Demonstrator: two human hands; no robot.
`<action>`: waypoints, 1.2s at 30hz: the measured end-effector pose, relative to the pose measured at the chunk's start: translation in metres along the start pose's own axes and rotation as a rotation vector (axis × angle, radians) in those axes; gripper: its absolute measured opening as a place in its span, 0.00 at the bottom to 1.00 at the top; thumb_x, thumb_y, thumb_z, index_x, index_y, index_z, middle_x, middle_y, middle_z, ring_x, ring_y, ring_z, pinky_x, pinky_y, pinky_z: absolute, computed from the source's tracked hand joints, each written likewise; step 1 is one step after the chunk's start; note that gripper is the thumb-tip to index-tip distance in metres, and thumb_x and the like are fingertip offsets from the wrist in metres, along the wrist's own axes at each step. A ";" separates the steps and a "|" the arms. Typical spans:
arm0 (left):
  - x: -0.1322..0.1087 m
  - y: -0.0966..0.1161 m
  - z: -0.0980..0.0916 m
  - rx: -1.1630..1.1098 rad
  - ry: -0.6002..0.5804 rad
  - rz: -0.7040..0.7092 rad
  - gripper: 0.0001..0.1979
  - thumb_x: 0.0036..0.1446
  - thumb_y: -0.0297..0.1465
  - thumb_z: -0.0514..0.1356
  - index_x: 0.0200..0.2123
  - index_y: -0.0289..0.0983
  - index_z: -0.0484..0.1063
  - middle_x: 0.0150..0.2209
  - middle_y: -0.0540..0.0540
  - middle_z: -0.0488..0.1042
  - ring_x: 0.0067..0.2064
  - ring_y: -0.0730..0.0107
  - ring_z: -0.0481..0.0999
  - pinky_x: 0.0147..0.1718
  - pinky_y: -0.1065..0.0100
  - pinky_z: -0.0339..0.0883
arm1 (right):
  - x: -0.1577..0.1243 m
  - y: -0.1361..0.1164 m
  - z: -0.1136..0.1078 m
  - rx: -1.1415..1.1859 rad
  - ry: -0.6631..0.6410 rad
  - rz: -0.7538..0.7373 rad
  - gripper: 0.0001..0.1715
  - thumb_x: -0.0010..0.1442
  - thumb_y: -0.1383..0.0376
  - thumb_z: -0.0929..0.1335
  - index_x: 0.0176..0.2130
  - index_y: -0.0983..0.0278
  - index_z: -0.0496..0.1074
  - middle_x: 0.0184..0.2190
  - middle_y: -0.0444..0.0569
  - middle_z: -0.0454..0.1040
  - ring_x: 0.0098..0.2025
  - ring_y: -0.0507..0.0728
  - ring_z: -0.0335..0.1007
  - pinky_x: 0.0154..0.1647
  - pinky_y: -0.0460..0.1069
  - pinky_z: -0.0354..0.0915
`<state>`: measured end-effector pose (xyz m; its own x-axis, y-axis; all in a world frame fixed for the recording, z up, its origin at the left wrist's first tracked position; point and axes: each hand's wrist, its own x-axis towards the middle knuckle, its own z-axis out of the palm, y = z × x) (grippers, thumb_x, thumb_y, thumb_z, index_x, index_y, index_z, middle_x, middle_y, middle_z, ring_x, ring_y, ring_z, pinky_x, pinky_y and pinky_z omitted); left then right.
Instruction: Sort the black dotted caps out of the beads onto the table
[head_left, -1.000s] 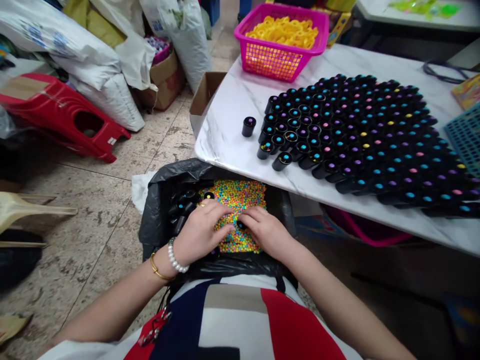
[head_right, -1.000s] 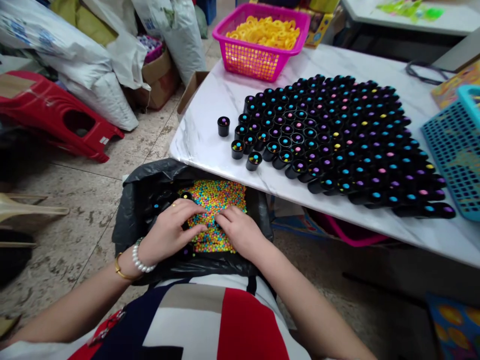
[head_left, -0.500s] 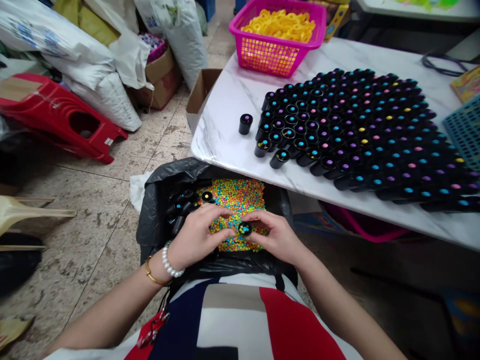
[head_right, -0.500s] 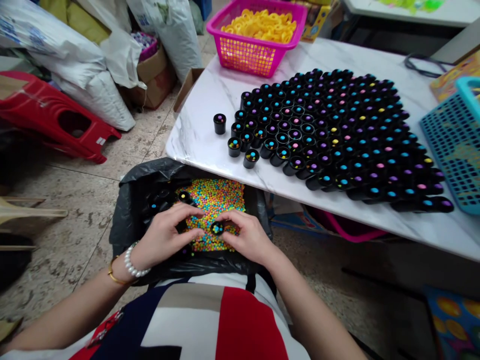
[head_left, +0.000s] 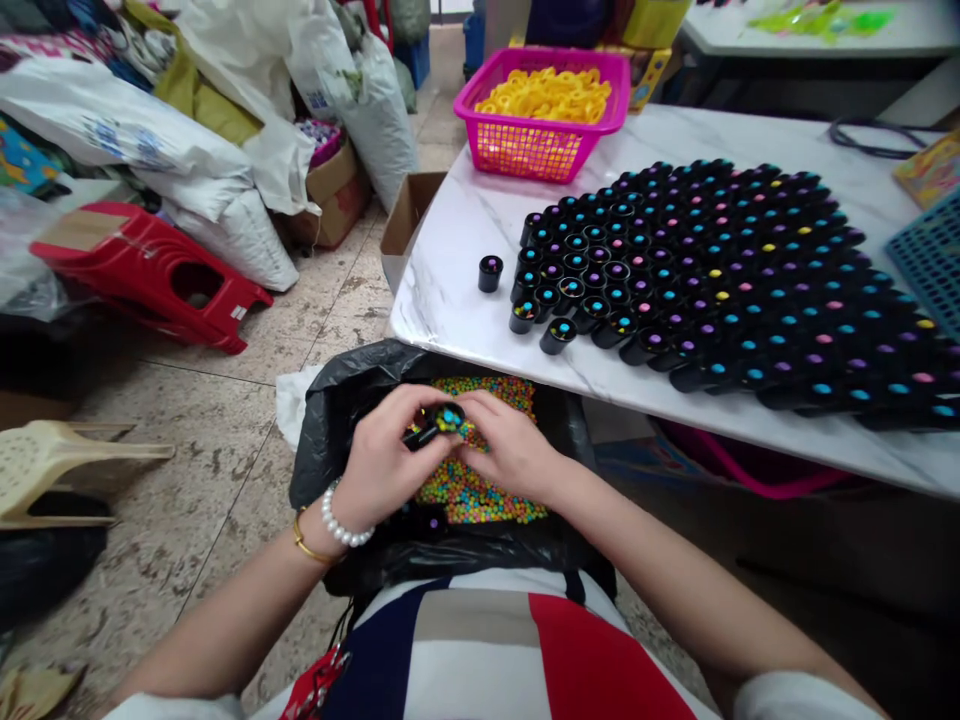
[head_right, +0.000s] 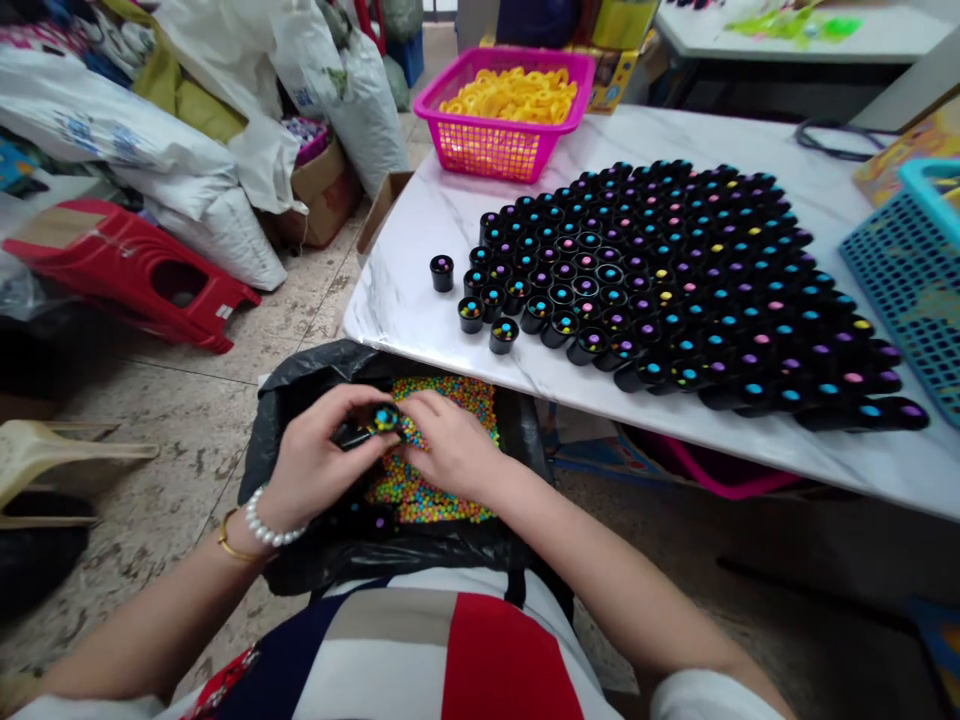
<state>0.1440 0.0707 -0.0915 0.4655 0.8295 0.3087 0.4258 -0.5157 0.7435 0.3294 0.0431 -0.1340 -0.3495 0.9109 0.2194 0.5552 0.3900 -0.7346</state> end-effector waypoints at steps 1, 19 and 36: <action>0.010 -0.002 -0.003 0.000 0.043 -0.015 0.16 0.53 0.26 0.65 0.46 0.39 0.71 0.42 0.46 0.75 0.41 0.66 0.74 0.41 0.64 0.69 | 0.009 -0.001 0.005 -0.073 -0.024 -0.027 0.22 0.59 0.64 0.70 0.52 0.63 0.65 0.52 0.56 0.68 0.54 0.63 0.66 0.54 0.60 0.67; 0.126 -0.015 0.042 0.057 0.126 0.016 0.13 0.48 0.26 0.66 0.40 0.36 0.74 0.26 0.52 0.74 0.29 0.71 0.72 0.34 0.66 0.66 | -0.034 0.017 -0.015 -0.230 -0.217 0.216 0.08 0.62 0.65 0.67 0.43 0.64 0.68 0.41 0.52 0.73 0.44 0.57 0.70 0.47 0.51 0.67; 0.007 -0.022 0.013 0.380 -0.268 0.149 0.13 0.57 0.30 0.62 0.45 0.34 0.72 0.41 0.39 0.76 0.45 0.56 0.73 0.46 0.55 0.68 | -0.042 0.002 -0.009 -0.550 -0.376 0.001 0.14 0.65 0.70 0.62 0.46 0.64 0.74 0.48 0.58 0.68 0.50 0.64 0.64 0.48 0.57 0.66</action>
<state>0.1479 0.0850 -0.1129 0.7051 0.6818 0.1949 0.5689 -0.7080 0.4184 0.3514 0.0070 -0.1390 -0.5325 0.8412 -0.0934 0.8252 0.4915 -0.2782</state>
